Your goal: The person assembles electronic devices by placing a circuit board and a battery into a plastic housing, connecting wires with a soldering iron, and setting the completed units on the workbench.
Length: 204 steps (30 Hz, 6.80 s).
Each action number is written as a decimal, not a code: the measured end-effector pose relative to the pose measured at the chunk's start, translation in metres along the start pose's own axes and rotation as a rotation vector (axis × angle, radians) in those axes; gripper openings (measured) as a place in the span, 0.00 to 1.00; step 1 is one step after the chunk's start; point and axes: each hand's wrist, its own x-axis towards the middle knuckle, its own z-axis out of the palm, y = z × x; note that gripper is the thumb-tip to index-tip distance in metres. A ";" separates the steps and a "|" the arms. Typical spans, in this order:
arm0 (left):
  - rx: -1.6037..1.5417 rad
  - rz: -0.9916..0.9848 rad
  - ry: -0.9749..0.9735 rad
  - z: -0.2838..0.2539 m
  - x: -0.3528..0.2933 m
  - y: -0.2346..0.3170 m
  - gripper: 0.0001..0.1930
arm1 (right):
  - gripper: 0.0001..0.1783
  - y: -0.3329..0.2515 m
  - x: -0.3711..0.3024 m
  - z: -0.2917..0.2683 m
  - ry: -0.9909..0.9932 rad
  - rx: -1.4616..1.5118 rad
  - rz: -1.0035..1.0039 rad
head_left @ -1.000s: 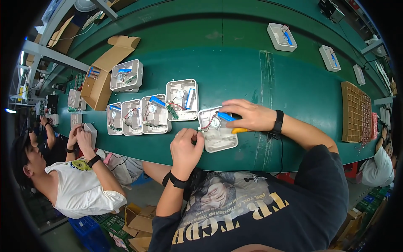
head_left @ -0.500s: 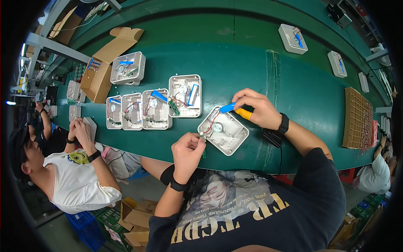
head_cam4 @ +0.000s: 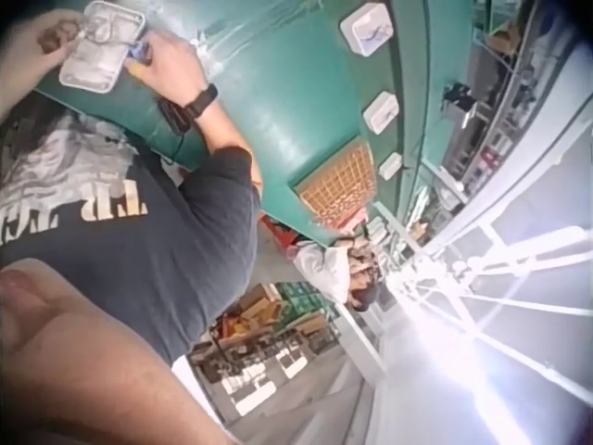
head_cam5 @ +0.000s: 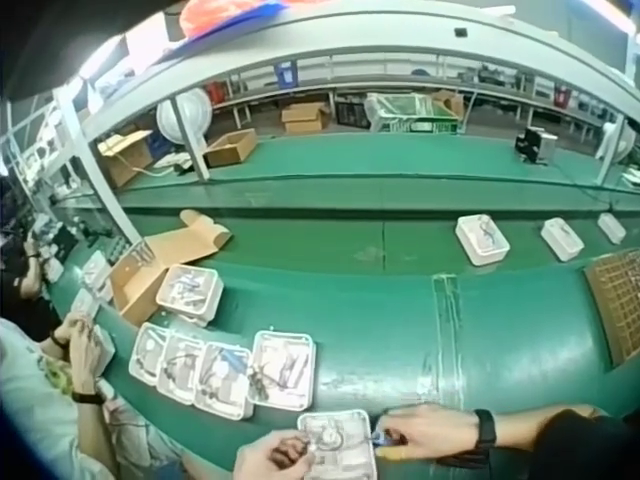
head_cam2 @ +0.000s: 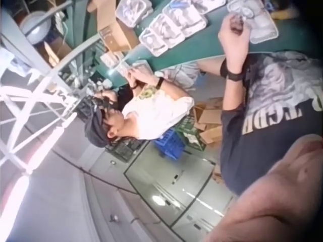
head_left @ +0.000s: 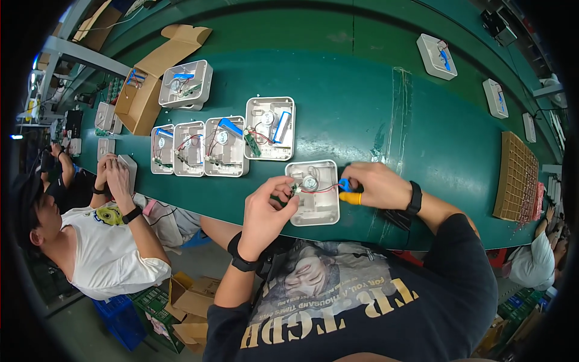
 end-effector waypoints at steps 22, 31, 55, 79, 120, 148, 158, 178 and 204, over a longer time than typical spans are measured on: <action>0.112 0.147 0.122 0.001 -0.013 -0.016 0.15 | 0.21 -0.042 0.085 0.001 -0.141 -0.070 -0.495; 0.262 0.361 0.263 0.006 0.006 -0.025 0.11 | 0.22 -0.052 0.071 0.007 0.072 -0.383 -0.449; 0.395 0.481 0.195 0.003 -0.003 -0.024 0.09 | 0.33 -0.034 -0.003 0.046 0.148 0.164 -0.013; 0.163 0.379 0.117 0.001 -0.018 -0.035 0.15 | 0.17 -0.030 0.071 0.006 -0.044 -0.090 -0.563; 0.291 0.328 0.042 -0.028 -0.018 -0.060 0.26 | 0.12 -0.031 0.073 0.037 0.259 0.022 -0.481; 0.280 0.471 0.231 -0.020 -0.019 -0.064 0.13 | 0.12 -0.070 0.089 0.023 0.119 -0.492 -0.524; 0.350 0.510 0.246 -0.013 -0.020 -0.076 0.15 | 0.14 -0.099 0.092 0.003 -0.019 -0.546 -0.665; 0.273 0.547 0.245 -0.012 -0.020 -0.082 0.15 | 0.20 -0.092 0.065 0.033 0.012 -0.742 -0.548; 0.301 0.475 0.207 -0.012 -0.017 -0.070 0.20 | 0.20 -0.050 0.066 0.053 0.285 -0.363 -0.574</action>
